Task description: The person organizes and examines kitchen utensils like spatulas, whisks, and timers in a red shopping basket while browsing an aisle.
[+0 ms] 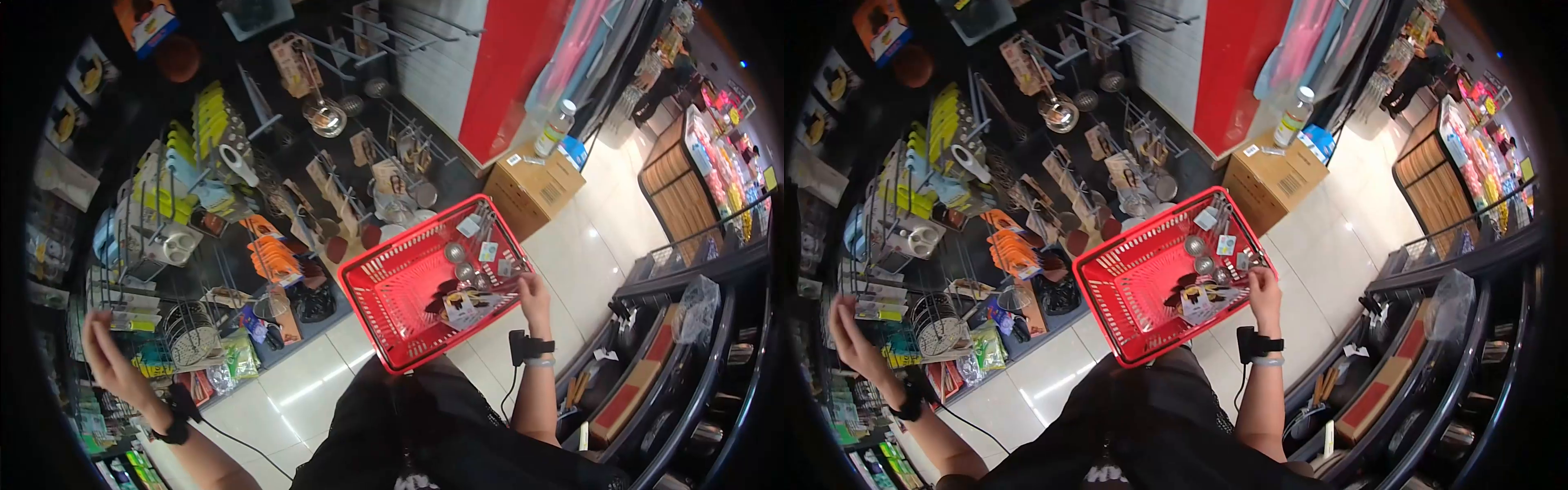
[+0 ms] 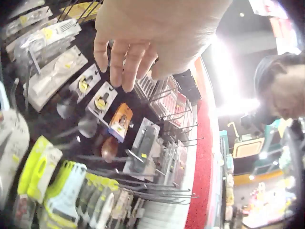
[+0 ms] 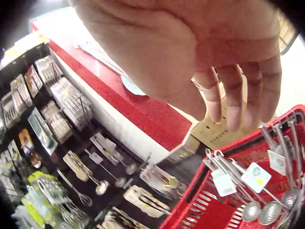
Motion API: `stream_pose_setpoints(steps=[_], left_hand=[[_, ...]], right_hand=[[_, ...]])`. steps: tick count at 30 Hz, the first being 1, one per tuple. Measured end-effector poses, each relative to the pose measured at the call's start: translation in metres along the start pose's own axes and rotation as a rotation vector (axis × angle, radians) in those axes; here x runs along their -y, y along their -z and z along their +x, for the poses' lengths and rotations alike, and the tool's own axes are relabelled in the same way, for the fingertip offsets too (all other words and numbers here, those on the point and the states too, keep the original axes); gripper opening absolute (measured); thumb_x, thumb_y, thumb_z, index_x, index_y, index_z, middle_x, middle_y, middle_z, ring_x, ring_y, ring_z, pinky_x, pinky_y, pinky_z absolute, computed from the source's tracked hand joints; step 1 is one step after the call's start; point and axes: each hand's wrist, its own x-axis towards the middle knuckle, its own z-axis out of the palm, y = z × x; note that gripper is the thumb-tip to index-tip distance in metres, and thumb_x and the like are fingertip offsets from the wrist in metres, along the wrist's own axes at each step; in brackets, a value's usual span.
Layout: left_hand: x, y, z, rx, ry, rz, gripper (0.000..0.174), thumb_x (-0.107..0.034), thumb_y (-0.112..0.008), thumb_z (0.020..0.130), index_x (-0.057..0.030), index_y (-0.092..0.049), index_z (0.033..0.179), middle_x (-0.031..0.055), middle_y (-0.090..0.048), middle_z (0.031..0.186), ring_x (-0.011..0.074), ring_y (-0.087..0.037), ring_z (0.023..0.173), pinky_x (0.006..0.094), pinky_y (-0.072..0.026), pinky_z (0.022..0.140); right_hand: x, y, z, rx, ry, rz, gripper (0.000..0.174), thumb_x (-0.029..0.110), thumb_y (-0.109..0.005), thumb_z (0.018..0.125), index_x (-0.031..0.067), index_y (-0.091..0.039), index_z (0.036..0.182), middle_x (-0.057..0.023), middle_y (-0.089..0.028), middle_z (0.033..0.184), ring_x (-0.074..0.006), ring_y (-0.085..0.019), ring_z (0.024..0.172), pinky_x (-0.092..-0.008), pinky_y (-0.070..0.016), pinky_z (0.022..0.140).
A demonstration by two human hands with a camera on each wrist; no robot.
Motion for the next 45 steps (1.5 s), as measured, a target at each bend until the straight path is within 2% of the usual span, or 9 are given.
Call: stream_pose_setpoints(steps=[4, 10, 18, 19, 26, 27, 31, 40, 45], left_hand=[[-0.009, -0.032, -0.062, 0.471, 0.190, -0.135, 0.021, -0.006, -0.050, 0.092, 0.0030, -0.058, 0.110, 0.0077, -0.063, 0.091, 0.0127, -0.060, 0.084, 0.0247, -0.0463, 0.077], [-0.031, -0.078, -0.128, 0.883, 0.202, -0.071, 0.017, -0.003, -0.060, 0.083, 0.0021, -0.065, 0.098, 0.0096, -0.067, 0.087, 0.0127, -0.062, 0.079, 0.0257, -0.0482, 0.072], [-0.053, -0.102, -0.172, 1.119, 0.216, -0.199, 0.021, -0.006, -0.066, 0.078, 0.0010, -0.064, 0.097, 0.0143, -0.066, 0.086, 0.0243, -0.064, 0.079, 0.0304, -0.0483, 0.072], [-0.053, -0.103, -0.176, 1.139, 0.196, -0.207, 0.021, -0.006, -0.066, 0.078, 0.0009, -0.064, 0.097, 0.0142, -0.066, 0.087, 0.0250, -0.063, 0.080, 0.0310, -0.0483, 0.073], [-0.049, -0.106, -0.192, 1.184, 0.229, -0.259, 0.021, -0.006, -0.065, 0.080, 0.0020, -0.063, 0.099, 0.0134, -0.065, 0.083, 0.0228, -0.064, 0.078, 0.0297, -0.0489, 0.072], [-0.049, -0.107, -0.194, 1.191, 0.229, -0.267, 0.020, -0.006, -0.065, 0.080, 0.0017, -0.063, 0.099, 0.0130, -0.065, 0.083, 0.0227, -0.065, 0.078, 0.0297, -0.0490, 0.072], [-0.046, -0.113, -0.202, 1.206, 0.217, -0.314, 0.021, -0.008, -0.064, 0.080, -0.0008, -0.063, 0.100, 0.0143, -0.065, 0.086, 0.0263, -0.064, 0.080, 0.0328, -0.0496, 0.072], [-0.048, -0.147, -0.223, 1.251, 0.249, -0.425, 0.018, -0.010, -0.062, 0.083, -0.0014, -0.064, 0.098, 0.0146, -0.066, 0.091, 0.0294, -0.064, 0.085, 0.0345, -0.0500, 0.075], [-0.032, -0.187, -0.231, 1.085, 0.152, -0.441, 0.052, -0.020, -0.072, 0.076, -0.0044, -0.052, 0.122, 0.0175, -0.053, 0.121, 0.0325, -0.051, 0.112, 0.0381, -0.0399, 0.095]], right_hand=[[-0.048, -0.015, -0.018, 0.109, 0.021, -0.333, 0.024, 0.018, -0.064, 0.080, 0.0009, -0.060, 0.097, -0.0169, -0.063, 0.085, -0.0299, -0.062, 0.076, -0.0384, -0.0501, 0.071], [-0.057, -0.052, -0.046, 0.094, 0.081, -0.872, 0.039, 0.033, -0.070, 0.072, -0.0007, -0.066, 0.091, -0.0167, -0.054, 0.101, -0.0325, -0.050, 0.096, -0.0409, -0.0455, 0.079], [-0.050, -0.103, -0.039, 0.224, 0.028, -1.130, 0.063, 0.062, -0.062, 0.069, 0.0051, -0.070, 0.095, -0.0142, -0.044, 0.125, -0.0327, -0.033, 0.122, -0.0470, -0.0255, 0.100], [-0.052, -0.107, -0.035, 0.348, -0.076, -1.134, 0.068, 0.062, -0.062, 0.070, 0.0055, -0.067, 0.107, -0.0161, -0.040, 0.133, -0.0348, -0.027, 0.129, -0.0499, -0.0230, 0.103], [-0.078, -0.141, -0.026, 0.304, -0.173, -1.021, 0.054, 0.047, -0.064, 0.072, 0.0030, -0.064, 0.103, -0.0125, -0.047, 0.122, -0.0280, -0.032, 0.124, -0.0470, -0.0148, 0.106], [-0.077, -0.147, -0.027, 0.283, -0.112, -1.046, 0.047, 0.036, -0.065, 0.075, -0.0004, -0.058, 0.105, -0.0159, -0.054, 0.114, -0.0301, -0.045, 0.117, -0.0457, -0.0285, 0.102], [-0.058, -0.157, -0.029, 0.356, -0.209, -0.802, 0.046, 0.025, -0.067, 0.075, -0.0013, -0.048, 0.108, -0.0228, -0.063, 0.097, -0.0376, -0.063, 0.091, -0.0437, -0.0515, 0.078], [-0.029, -0.133, -0.004, 0.261, 0.164, -0.547, 0.026, 0.012, -0.068, 0.068, 0.0011, -0.060, 0.091, -0.0237, -0.063, 0.081, -0.0407, -0.062, 0.080, -0.0472, -0.0505, 0.072], [0.089, -0.066, 0.007, 0.520, 0.291, -0.273, 0.027, 0.012, -0.070, 0.074, -0.0014, -0.061, 0.095, -0.0190, -0.064, 0.082, -0.0289, -0.064, 0.074, -0.0376, -0.0492, 0.064]])
